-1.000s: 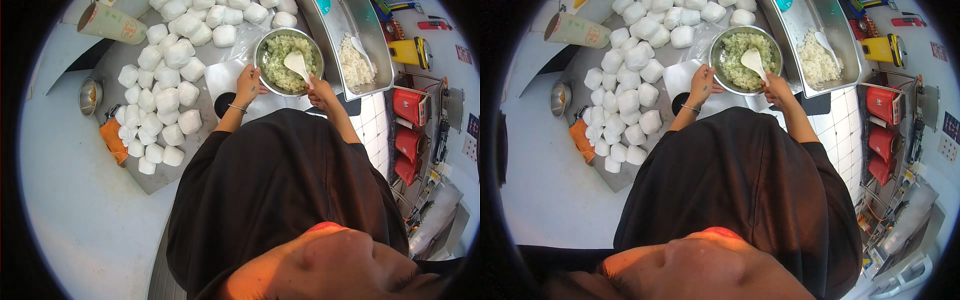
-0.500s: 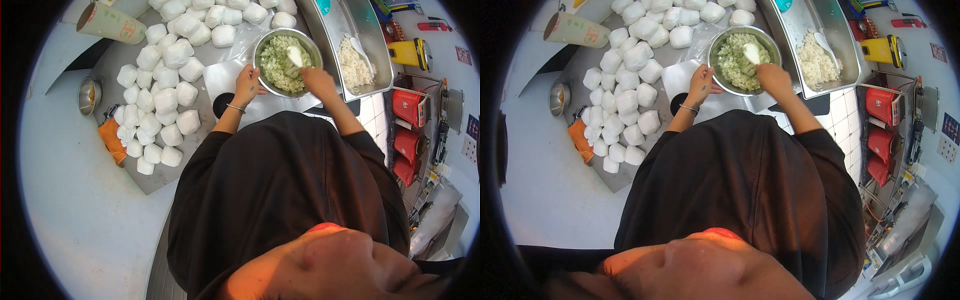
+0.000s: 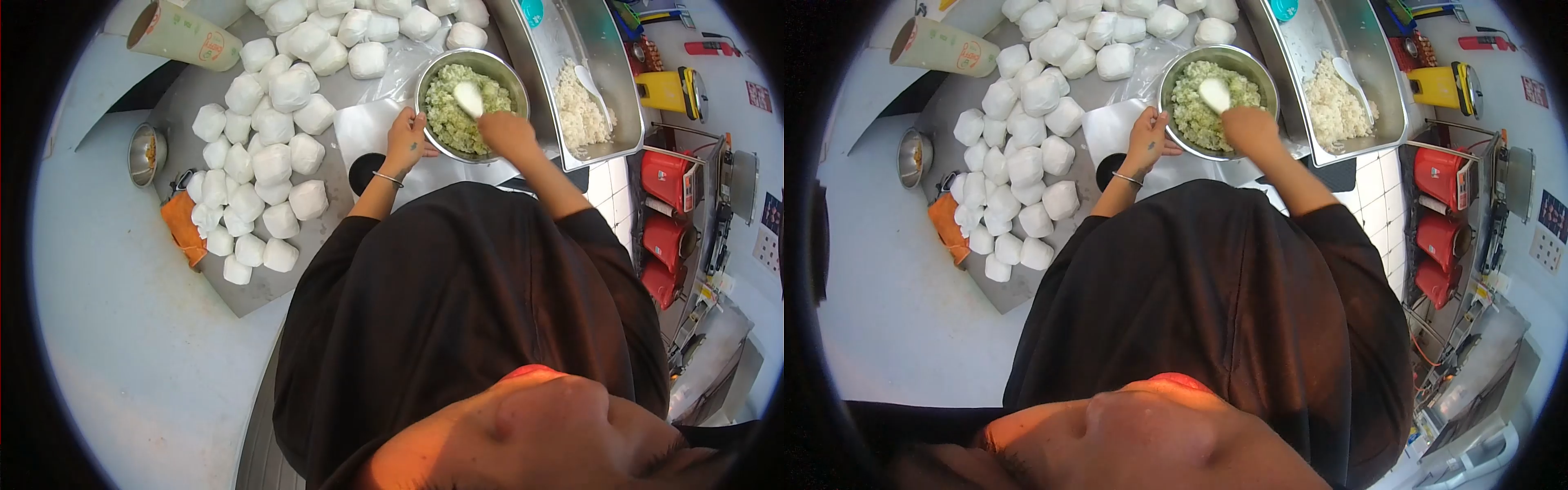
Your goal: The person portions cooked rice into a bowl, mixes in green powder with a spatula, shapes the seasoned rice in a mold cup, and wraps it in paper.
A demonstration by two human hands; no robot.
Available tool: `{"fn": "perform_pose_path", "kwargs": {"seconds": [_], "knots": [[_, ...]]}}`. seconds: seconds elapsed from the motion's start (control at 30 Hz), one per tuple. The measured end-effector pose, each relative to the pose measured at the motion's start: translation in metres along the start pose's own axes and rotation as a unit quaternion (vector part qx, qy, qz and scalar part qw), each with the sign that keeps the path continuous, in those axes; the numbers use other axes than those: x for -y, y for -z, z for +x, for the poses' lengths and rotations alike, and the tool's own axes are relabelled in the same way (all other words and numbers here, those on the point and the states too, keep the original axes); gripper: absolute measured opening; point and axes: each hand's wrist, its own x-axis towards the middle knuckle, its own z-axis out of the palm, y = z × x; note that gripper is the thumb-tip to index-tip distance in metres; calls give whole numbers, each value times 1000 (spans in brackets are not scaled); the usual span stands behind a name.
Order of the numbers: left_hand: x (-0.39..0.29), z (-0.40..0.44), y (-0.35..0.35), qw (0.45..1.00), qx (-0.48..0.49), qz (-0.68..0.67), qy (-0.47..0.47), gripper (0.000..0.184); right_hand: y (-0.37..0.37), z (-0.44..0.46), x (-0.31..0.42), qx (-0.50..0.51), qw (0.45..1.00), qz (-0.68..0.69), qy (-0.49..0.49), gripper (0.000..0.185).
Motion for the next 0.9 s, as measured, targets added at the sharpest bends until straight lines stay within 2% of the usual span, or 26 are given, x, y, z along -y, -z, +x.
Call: {"fn": "perform_pose_path", "kwargs": {"seconds": [0.07,0.2,0.27,0.33,0.43,0.67,0.77,0.9], "knots": [[-3,-5,0,1000,4,-4,15,21,8,-27,18,-13,999,52,5,25],[3,-2,1,1000,3,8,-4,20,58,-36,-24,-17,999,35,-22,31],[2,-3,2,1000,7,19,0,21,81,-41,-38,-49,996,10,-73,24],[0,-4,2,999,12,31,0,21,84,-40,-46,-63,992,-42,-98,17],[-4,-5,2,999,27,42,-3,20,50,-14,-55,-69,990,-62,-108,16],[-5,-4,7,998,53,37,15,20,53,62,-71,-100,993,-68,-4,14],[-6,-4,5,998,47,32,12,20,52,76,-59,-126,983,-81,108,18],[-3,-2,7,999,26,46,11,20,43,75,-60,-139,957,-106,230,36]]}}
